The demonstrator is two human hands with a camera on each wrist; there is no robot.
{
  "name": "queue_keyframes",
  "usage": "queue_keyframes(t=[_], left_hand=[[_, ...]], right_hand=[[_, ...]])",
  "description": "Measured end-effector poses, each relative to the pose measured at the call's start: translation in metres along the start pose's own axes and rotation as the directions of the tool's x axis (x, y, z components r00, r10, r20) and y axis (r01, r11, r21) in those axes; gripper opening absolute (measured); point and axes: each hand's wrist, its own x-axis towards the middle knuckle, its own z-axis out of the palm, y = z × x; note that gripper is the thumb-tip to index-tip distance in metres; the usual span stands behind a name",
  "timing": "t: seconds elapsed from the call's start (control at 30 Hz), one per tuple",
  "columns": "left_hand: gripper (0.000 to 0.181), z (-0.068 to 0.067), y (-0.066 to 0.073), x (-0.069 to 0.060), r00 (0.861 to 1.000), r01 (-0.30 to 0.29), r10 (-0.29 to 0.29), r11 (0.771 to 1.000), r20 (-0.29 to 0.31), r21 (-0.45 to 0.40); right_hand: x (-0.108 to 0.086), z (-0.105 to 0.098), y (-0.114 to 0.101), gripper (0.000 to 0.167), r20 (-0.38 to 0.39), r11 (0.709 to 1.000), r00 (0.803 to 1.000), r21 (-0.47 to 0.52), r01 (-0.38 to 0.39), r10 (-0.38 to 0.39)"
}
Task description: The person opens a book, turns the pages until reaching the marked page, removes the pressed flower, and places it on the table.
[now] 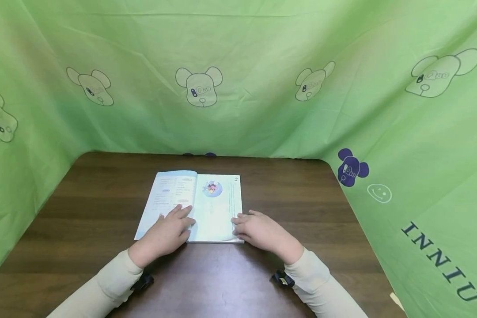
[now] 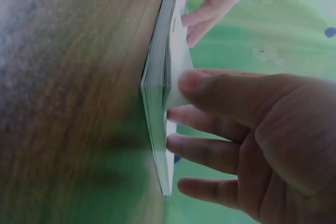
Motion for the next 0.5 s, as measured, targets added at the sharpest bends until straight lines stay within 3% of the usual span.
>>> queue_keyframes(t=[0.13,0.27,0.5], left_hand=[[0.034,0.0012,0.0022,0.0009,1.000,0.021,-0.021,1.000,-0.005,-0.022],[0.044,0.0028,0.0040,0.0014,0.999,0.034,-0.034,0.999,-0.016,-0.028],[0.052,0.0077,0.0070,0.0024,0.998,0.047,-0.046,0.999,-0.050,0.000]], right_hand=[[0.0018,0.0011,0.0002,0.005,-0.091,1.000,0.996,0.003,0.013,-0.013],[0.0038,0.0036,0.0000,0.007,-0.175,1.000,0.984,-0.003,-0.021,0.020],[0.0046,0.0063,0.0009,0.007,-0.216,0.996,0.973,-0.031,-0.085,0.076]])
